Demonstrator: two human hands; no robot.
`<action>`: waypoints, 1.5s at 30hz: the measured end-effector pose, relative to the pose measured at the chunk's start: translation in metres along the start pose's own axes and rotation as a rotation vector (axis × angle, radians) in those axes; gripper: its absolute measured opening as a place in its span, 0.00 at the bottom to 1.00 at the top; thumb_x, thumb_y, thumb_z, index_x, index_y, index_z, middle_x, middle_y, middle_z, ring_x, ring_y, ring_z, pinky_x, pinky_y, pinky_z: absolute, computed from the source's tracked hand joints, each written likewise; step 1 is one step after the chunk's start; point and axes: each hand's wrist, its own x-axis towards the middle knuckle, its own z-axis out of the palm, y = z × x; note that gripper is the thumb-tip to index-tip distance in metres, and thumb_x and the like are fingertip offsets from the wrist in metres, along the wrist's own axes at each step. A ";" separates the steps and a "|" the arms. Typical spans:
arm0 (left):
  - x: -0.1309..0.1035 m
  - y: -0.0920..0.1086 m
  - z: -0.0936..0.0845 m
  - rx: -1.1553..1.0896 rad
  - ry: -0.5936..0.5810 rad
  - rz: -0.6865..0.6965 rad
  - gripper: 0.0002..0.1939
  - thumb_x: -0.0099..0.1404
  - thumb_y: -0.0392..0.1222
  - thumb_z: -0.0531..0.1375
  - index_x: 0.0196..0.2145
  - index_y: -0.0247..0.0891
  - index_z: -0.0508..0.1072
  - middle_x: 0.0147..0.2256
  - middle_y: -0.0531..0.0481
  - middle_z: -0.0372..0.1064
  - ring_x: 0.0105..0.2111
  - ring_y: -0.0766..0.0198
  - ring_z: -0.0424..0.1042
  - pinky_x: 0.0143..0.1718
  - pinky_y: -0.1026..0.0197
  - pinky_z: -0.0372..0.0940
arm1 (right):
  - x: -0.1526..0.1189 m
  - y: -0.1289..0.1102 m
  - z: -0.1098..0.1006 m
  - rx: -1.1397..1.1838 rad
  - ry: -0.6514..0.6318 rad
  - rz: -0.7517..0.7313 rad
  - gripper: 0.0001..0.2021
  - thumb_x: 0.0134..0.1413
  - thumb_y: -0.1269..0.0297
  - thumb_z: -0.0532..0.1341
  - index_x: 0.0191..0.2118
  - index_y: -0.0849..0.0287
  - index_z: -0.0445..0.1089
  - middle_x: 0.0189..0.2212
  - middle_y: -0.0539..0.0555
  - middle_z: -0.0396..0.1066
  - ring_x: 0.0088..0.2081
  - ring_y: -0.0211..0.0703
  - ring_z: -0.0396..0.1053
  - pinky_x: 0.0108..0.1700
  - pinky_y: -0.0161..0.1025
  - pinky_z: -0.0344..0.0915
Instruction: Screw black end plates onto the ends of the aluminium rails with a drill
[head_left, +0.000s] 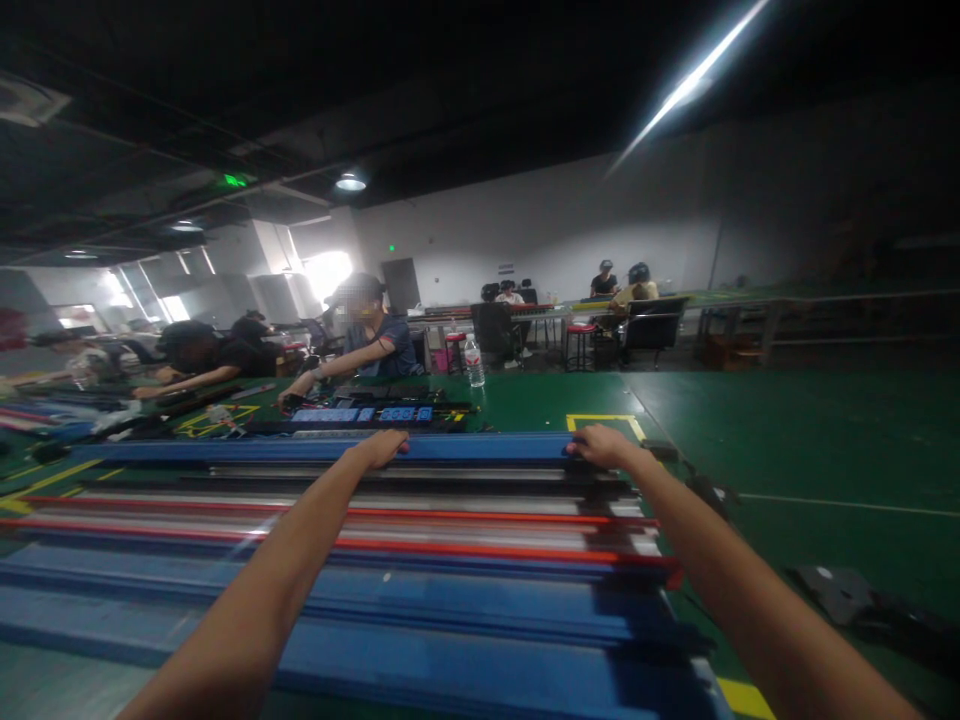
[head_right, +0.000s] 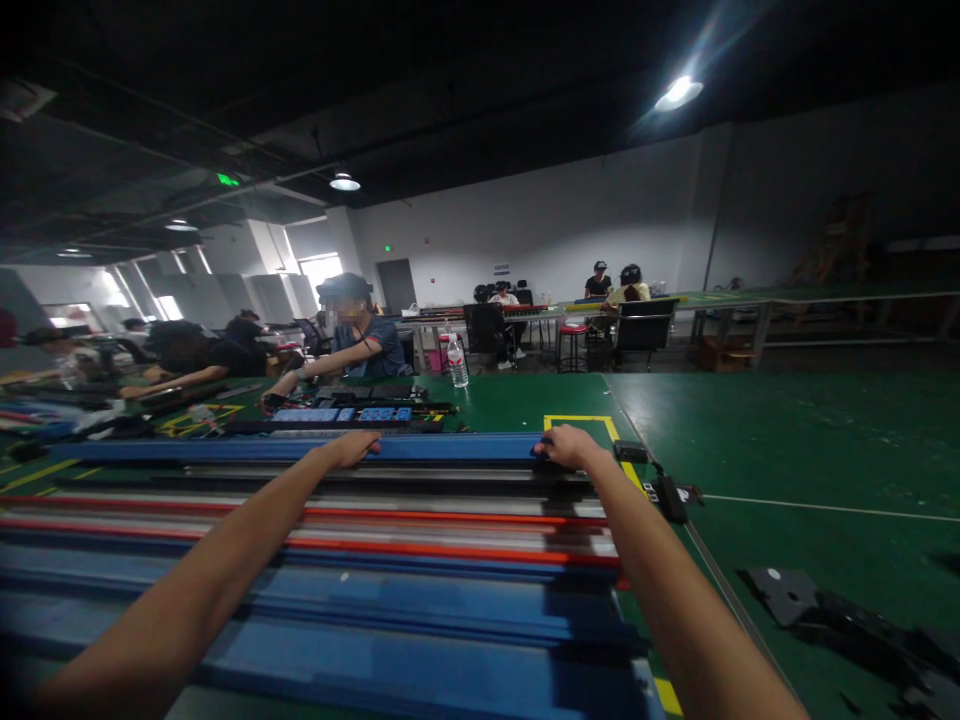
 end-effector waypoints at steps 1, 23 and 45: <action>0.001 0.000 -0.002 -0.003 0.000 0.002 0.17 0.71 0.47 0.60 0.53 0.35 0.70 0.51 0.43 0.70 0.48 0.56 0.72 0.49 0.48 0.71 | -0.001 0.000 -0.001 -0.003 0.001 0.002 0.15 0.66 0.56 0.61 0.52 0.58 0.71 0.51 0.57 0.72 0.47 0.47 0.73 0.49 0.51 0.72; -0.020 0.028 -0.069 0.100 0.027 0.015 0.16 0.71 0.46 0.60 0.51 0.35 0.71 0.51 0.43 0.70 0.48 0.56 0.72 0.49 0.48 0.70 | -0.029 0.007 -0.026 -0.020 0.052 0.038 0.15 0.66 0.55 0.60 0.51 0.58 0.71 0.49 0.56 0.73 0.46 0.47 0.73 0.48 0.50 0.72; -0.075 0.067 -0.114 0.156 0.037 0.047 0.15 0.71 0.46 0.60 0.49 0.34 0.72 0.49 0.44 0.71 0.47 0.57 0.73 0.49 0.48 0.70 | -0.111 -0.012 -0.058 -0.017 0.092 0.095 0.15 0.66 0.56 0.61 0.52 0.59 0.71 0.49 0.56 0.73 0.45 0.47 0.74 0.47 0.50 0.73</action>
